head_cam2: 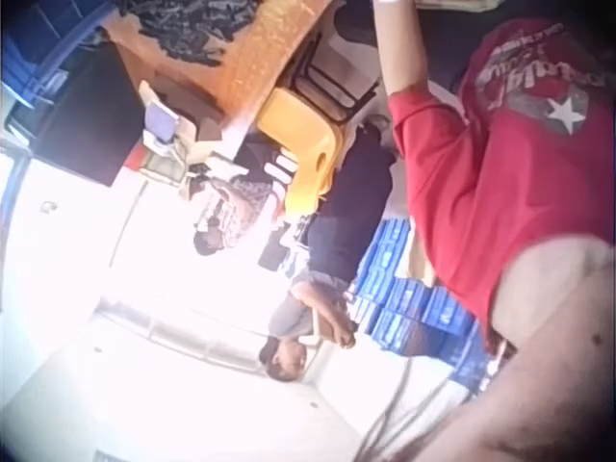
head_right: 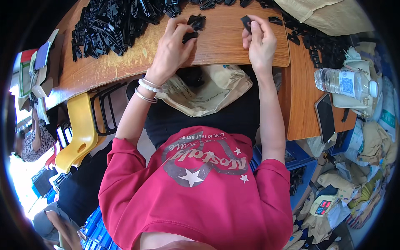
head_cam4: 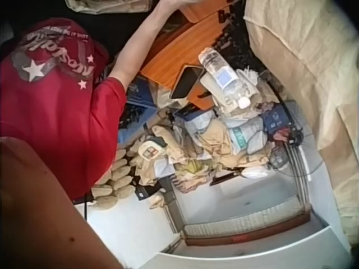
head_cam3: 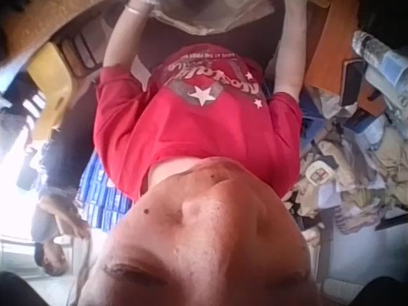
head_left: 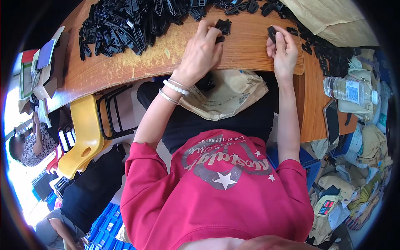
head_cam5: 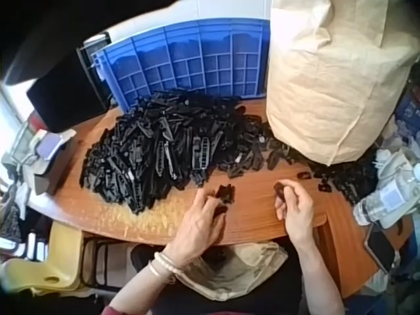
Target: Assembling small black plastic buckle or strap components at a workstation.
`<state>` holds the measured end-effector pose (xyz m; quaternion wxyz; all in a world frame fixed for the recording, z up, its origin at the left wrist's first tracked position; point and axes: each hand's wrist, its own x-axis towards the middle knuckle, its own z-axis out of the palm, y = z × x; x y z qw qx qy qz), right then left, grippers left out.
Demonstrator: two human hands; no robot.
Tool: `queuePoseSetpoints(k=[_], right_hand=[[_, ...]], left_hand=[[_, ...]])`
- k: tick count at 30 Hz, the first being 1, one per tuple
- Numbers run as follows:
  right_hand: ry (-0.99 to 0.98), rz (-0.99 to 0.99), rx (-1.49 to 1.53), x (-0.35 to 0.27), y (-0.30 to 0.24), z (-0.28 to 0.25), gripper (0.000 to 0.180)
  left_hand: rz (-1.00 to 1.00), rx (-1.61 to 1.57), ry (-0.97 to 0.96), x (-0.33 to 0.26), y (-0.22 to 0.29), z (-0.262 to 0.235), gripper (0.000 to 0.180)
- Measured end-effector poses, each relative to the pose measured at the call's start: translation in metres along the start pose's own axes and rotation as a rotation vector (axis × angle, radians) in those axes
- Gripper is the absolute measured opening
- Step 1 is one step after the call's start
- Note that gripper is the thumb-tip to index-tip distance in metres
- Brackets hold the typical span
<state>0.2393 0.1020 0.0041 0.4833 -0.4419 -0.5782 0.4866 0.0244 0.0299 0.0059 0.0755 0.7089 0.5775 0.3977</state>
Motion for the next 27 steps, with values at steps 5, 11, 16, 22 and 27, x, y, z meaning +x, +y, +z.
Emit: queuePoseSetpoints(k=[5,11,16,22,27], right_hand=[[-0.317,0.068,-0.045,-0.018,-0.004,0.007,0.032],[-0.383,-0.091,-0.209,-0.006,-0.002,0.015,0.025],[-0.430,-0.170,-0.317,0.006,0.003,0.007,0.024],[-0.489,-0.265,-0.360,0.015,0.003,0.012,0.023],[-0.480,-0.252,-0.351,0.016,0.004,0.011,0.019]], left_hand=[[-0.029,-0.211,-0.088,-0.008,-0.010,-0.013,0.021],[0.067,-0.086,-0.125,-0.009,-0.017,-0.014,0.022],[0.029,-0.156,-0.147,-0.007,-0.018,-0.014,0.022],[0.031,-0.178,-0.142,-0.007,-0.019,-0.013,0.023],[0.039,-0.155,-0.144,-0.005,-0.017,-0.014,0.023]])
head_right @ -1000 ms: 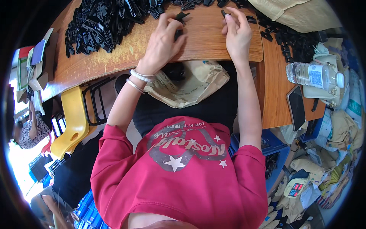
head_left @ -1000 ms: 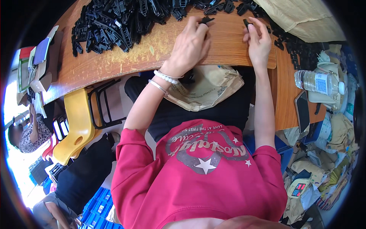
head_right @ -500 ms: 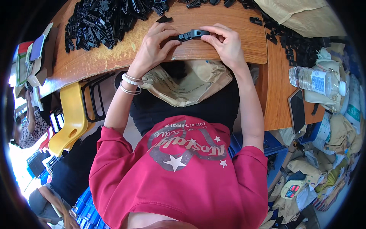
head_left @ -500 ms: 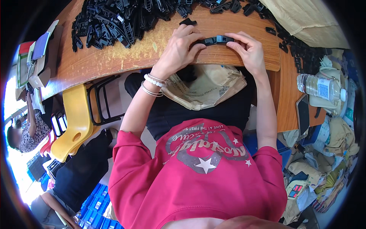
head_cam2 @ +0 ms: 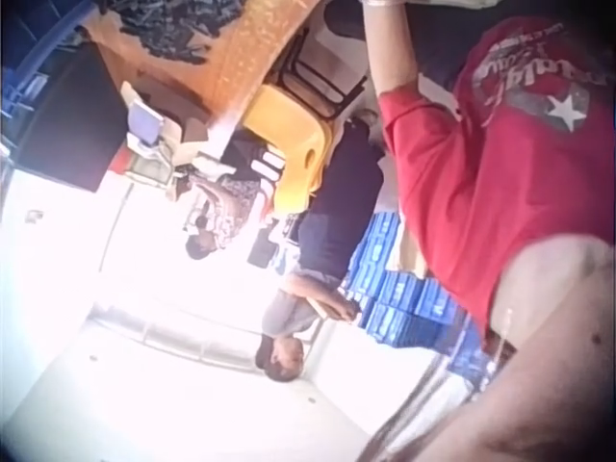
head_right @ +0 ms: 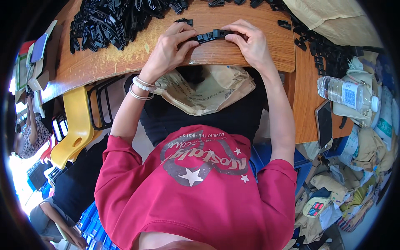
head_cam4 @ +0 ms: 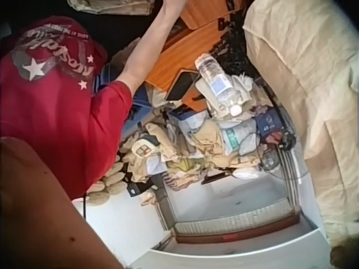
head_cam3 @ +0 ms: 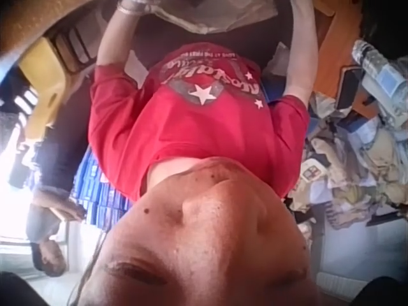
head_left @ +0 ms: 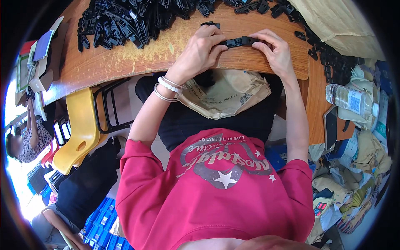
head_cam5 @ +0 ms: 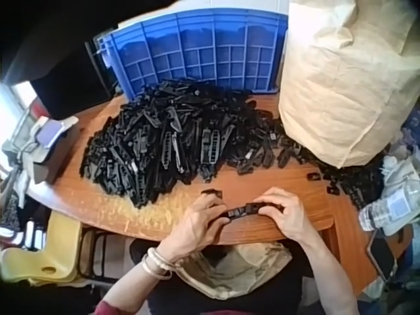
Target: Assembling small black plastic buckle or strap components at a workstation.
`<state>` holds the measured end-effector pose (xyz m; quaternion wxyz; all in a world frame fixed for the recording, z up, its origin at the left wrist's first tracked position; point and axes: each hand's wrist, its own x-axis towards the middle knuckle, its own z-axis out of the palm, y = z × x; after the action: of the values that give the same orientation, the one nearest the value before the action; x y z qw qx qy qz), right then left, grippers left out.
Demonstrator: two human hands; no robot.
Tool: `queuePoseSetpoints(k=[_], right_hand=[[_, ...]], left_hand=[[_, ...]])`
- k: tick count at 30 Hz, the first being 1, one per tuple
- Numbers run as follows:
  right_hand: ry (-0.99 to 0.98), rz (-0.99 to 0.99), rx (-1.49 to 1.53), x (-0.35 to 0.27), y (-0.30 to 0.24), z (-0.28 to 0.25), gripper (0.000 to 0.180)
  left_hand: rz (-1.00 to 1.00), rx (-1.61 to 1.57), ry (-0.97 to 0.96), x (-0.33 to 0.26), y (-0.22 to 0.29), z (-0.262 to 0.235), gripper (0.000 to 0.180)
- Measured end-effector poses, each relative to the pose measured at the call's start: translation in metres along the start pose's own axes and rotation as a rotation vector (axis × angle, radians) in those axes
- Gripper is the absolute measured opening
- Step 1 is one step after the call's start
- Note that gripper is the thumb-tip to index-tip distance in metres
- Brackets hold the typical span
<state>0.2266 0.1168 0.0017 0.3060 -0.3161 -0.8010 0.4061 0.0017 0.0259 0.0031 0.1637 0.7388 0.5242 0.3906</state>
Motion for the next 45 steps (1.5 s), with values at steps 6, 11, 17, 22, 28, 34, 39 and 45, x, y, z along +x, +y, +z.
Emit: queuePoseSetpoints(k=[6,11,17,22,28,34,39,45], right_hand=[[0.157,-0.055,-0.088,-0.017,-0.004,0.002,0.011],[0.209,-0.011,-0.045,-0.010,-0.002,0.003,0.013],[0.193,0.258,-0.076,0.002,-0.008,-0.004,0.020],[0.148,0.138,-0.223,-0.003,-0.004,-0.002,0.024],[0.072,0.077,0.058,-0.006,-0.015,-0.001,0.023],[-0.046,0.019,-0.076,-0.006,-0.014,-0.003,0.024],[-0.043,-0.113,-0.076,-0.004,-0.010,0.001,0.022],[-0.048,-0.123,-0.060,-0.001,-0.016,0.014,0.021]], left_hand=[[-0.002,0.034,0.023,-0.003,-0.004,-0.001,0.022],[0.010,0.015,0.000,-0.002,-0.006,-0.003,0.022],[0.043,0.021,0.022,-0.004,-0.009,0.000,0.024],[0.059,0.018,0.011,-0.004,-0.009,-0.001,0.024],[0.067,0.006,0.009,-0.003,-0.009,-0.001,0.024],[0.060,0.017,-0.003,-0.005,-0.009,-0.002,0.024],[0.051,-0.006,0.009,-0.002,-0.007,0.000,0.022],[0.067,-0.013,0.017,0.000,-0.006,0.001,0.017]])
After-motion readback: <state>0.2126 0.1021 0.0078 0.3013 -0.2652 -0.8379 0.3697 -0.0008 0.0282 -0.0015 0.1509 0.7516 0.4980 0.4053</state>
